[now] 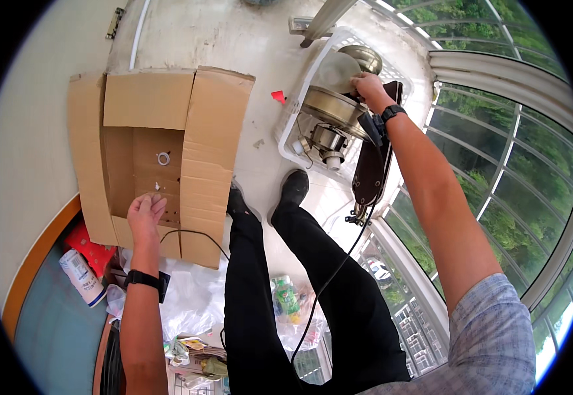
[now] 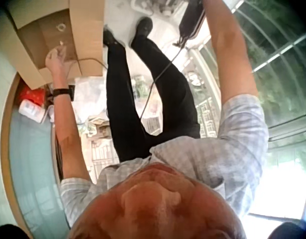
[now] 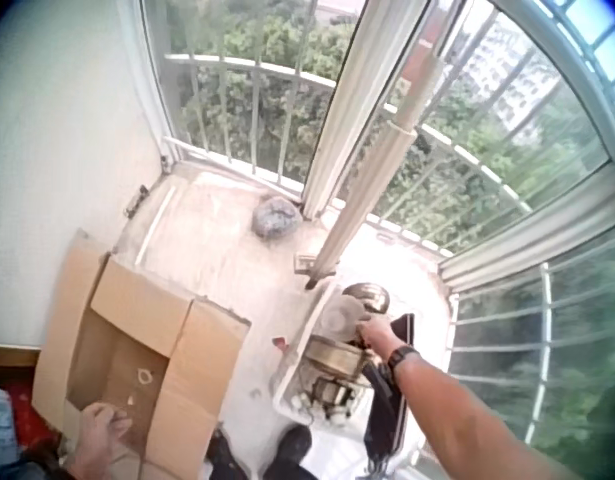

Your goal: The person disassembles a ceiling fan motor by removing the light shades and unscrewing the blades, then places the parts into a plastic bin.

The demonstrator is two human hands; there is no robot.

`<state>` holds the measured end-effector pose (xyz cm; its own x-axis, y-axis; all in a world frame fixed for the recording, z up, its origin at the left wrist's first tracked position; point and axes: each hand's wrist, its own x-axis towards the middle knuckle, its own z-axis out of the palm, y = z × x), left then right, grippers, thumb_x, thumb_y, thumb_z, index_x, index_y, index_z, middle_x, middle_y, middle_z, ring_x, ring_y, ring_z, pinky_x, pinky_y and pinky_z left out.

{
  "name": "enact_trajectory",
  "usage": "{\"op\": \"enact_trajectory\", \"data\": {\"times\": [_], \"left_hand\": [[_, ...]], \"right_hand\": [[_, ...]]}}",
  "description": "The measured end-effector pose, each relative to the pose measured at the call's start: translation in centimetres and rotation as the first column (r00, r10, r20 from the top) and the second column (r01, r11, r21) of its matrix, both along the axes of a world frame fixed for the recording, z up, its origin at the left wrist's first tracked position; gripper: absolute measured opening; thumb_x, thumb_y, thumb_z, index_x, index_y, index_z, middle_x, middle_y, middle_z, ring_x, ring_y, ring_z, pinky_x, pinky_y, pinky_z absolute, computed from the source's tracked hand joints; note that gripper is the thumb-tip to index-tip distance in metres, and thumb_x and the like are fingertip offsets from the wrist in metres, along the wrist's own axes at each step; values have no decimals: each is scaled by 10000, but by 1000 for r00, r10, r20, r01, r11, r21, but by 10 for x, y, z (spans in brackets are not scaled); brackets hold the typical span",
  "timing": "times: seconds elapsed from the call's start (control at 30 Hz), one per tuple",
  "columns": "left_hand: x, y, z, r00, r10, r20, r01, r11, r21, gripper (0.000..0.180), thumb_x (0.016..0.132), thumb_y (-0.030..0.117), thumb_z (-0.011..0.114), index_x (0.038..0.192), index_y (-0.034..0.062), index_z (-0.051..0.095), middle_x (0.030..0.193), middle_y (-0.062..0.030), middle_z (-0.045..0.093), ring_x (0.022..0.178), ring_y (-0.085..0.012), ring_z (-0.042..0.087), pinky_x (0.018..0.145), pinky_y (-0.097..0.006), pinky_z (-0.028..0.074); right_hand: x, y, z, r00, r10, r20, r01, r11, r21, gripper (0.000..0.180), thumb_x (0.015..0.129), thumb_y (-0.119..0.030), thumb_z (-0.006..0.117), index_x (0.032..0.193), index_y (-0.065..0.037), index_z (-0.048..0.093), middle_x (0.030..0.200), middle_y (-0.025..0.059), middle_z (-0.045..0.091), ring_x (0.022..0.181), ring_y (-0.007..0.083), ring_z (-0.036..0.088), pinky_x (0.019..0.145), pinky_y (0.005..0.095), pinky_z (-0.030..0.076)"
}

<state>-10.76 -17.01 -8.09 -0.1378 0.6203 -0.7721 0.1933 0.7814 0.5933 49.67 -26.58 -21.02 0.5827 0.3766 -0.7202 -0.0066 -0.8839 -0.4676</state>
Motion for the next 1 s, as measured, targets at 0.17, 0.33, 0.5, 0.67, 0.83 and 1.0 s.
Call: {"op": "enact_trajectory", "data": {"times": [0.17,0.33,0.5,0.67,0.83,1.0], "left_hand": [[-9,1,-29,998,-23,-55,23,1000,-7,153,978,147,549,1043,14,590,996,-109,676,886,-224,697,843,-347,560],[2,-3,-47,998,-47,-47,44,998,-51,166,977,152,552,1054,11,592,1021,-112,670,878,-210,695,834,-334,558],[9,-3,-56,995,-78,-54,75,995,-59,184,975,161,557,1069,6,592,1026,-109,669,880,-207,693,821,-324,557],[7,0,-58,990,-110,-90,103,992,-74,198,974,165,559,1089,6,587,1027,-109,667,895,-214,692,820,-323,557],[2,5,-56,987,-116,-111,104,989,-105,200,968,146,553,1110,7,577,1021,-97,650,891,-213,690,810,-320,559],[-15,8,-65,991,-19,-130,7,996,-95,269,932,182,617,1130,4,575,973,-95,646,873,-219,684,769,-334,571]], "right_hand": [[5,-2,-18,983,101,152,-90,993,-73,226,826,-206,715,975,-36,717,763,97,701,625,194,670,518,335,523],[6,5,-20,943,249,222,-207,958,-196,232,813,-211,713,952,-26,705,729,91,694,631,191,685,555,328,538],[14,5,-13,843,483,235,-429,869,-247,261,819,-241,672,926,-4,702,725,125,709,643,238,704,640,357,564],[12,0,-8,947,307,91,-285,938,-197,352,896,-326,636,965,19,648,782,101,690,640,195,691,566,333,560],[7,-22,23,989,83,121,-84,996,4,340,882,-300,655,1019,10,638,803,92,684,655,172,684,541,290,538],[-44,-41,94,999,-49,2,48,985,163,231,927,-244,609,1012,-29,618,810,49,650,612,112,606,523,252,474]]}}
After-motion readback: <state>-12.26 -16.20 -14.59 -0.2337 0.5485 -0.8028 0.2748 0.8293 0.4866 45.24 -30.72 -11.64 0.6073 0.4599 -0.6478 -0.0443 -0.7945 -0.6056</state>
